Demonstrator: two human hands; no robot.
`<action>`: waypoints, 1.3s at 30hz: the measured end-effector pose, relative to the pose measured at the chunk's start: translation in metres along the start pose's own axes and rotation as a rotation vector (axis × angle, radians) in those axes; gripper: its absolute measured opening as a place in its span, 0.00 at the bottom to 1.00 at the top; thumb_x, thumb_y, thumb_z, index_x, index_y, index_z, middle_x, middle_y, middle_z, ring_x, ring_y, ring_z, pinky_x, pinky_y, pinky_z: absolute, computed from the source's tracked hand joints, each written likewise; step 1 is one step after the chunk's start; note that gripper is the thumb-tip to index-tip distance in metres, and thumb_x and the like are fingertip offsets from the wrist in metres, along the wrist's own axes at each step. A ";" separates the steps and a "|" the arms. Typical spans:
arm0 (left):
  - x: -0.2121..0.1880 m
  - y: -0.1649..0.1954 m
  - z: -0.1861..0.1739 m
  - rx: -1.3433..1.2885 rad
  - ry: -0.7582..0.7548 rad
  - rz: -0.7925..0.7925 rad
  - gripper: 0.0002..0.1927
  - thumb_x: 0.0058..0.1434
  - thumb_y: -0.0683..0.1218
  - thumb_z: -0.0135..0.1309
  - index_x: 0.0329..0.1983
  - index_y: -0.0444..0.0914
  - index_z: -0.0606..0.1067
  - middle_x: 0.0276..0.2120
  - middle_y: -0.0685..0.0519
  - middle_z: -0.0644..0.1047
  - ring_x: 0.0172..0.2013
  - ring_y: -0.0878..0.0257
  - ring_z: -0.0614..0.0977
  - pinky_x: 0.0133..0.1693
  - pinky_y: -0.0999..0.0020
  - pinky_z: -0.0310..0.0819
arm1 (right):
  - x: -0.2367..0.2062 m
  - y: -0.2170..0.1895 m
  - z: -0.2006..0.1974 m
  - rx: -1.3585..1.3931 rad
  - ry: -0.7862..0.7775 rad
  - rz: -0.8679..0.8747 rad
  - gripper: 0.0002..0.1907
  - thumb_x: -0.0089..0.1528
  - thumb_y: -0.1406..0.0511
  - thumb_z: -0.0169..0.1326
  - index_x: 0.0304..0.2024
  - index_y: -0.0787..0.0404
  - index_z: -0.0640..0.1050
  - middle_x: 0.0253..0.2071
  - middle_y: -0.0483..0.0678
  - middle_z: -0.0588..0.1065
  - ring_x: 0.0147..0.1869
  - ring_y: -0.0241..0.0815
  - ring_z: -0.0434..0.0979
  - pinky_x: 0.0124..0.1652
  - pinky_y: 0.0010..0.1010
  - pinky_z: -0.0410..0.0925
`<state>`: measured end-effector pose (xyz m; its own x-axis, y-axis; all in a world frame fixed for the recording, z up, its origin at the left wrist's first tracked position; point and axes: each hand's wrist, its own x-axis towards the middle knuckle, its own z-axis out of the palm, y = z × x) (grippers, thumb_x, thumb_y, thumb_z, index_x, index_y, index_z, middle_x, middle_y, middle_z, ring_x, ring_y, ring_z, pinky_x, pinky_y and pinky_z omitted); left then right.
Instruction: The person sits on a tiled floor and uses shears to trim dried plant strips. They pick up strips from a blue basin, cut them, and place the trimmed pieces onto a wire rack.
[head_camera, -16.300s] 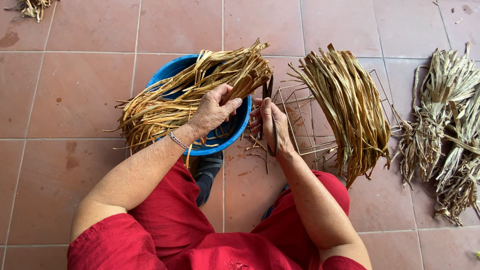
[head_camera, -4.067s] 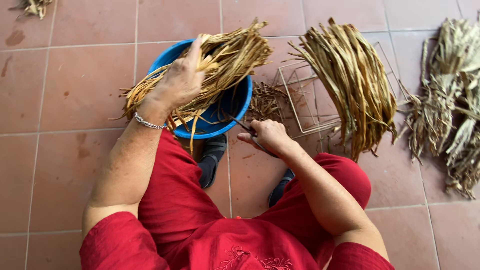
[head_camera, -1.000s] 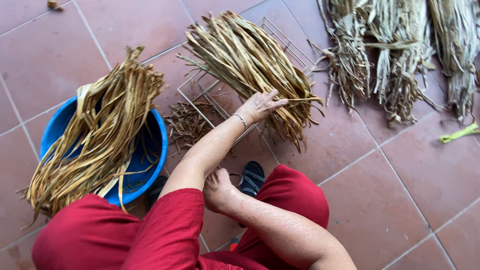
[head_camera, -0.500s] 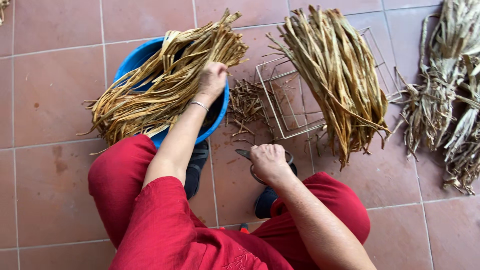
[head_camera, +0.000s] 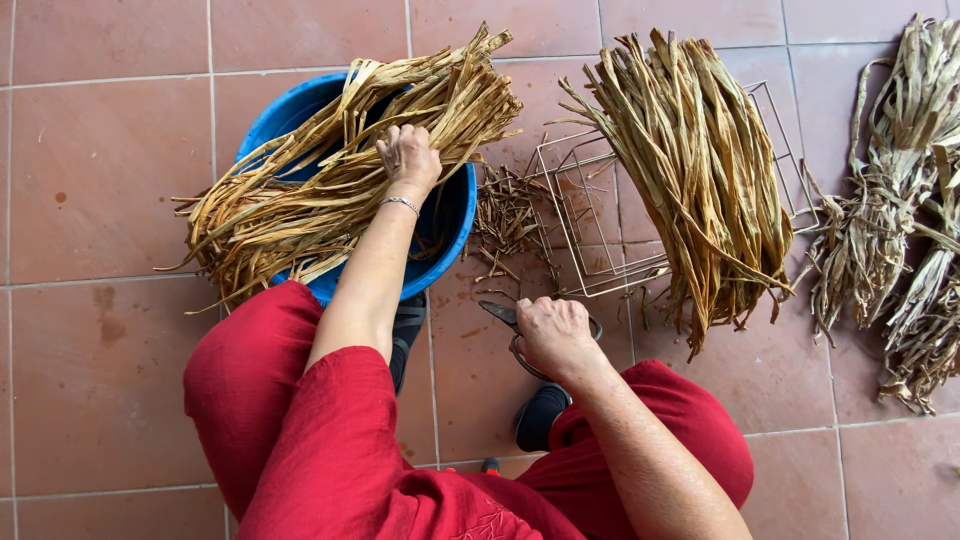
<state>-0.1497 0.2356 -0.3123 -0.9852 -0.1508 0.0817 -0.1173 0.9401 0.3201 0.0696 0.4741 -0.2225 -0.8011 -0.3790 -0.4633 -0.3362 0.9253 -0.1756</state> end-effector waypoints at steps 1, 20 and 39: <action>0.002 -0.002 -0.002 -0.059 0.030 -0.007 0.13 0.54 0.50 0.66 0.40 0.44 0.77 0.47 0.50 0.78 0.56 0.51 0.73 0.58 0.47 0.62 | 0.000 0.000 -0.003 0.006 0.000 -0.003 0.20 0.54 0.58 0.65 0.42 0.64 0.77 0.41 0.60 0.79 0.46 0.59 0.80 0.45 0.48 0.72; -0.015 -0.046 -0.168 -1.079 -0.315 0.021 0.09 0.70 0.44 0.56 0.49 0.35 0.74 0.30 0.57 0.76 0.27 0.71 0.75 0.30 0.75 0.72 | 0.027 -0.012 -0.064 0.621 0.325 0.066 0.28 0.61 0.44 0.59 0.44 0.62 0.80 0.31 0.54 0.79 0.36 0.52 0.79 0.37 0.44 0.71; -0.102 -0.055 -0.207 -1.135 -0.627 0.060 0.14 0.68 0.44 0.56 0.56 0.39 0.75 0.34 0.55 0.79 0.32 0.70 0.78 0.28 0.74 0.67 | 0.082 -0.086 -0.082 2.103 0.261 -0.358 0.25 0.61 0.60 0.64 0.55 0.59 0.68 0.40 0.42 0.74 0.35 0.32 0.73 0.34 0.28 0.68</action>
<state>-0.0167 0.1361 -0.1426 -0.9115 0.3407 -0.2303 -0.2041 0.1114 0.9726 -0.0072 0.3621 -0.1743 -0.9386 -0.3184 -0.1330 0.3072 -0.5954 -0.7424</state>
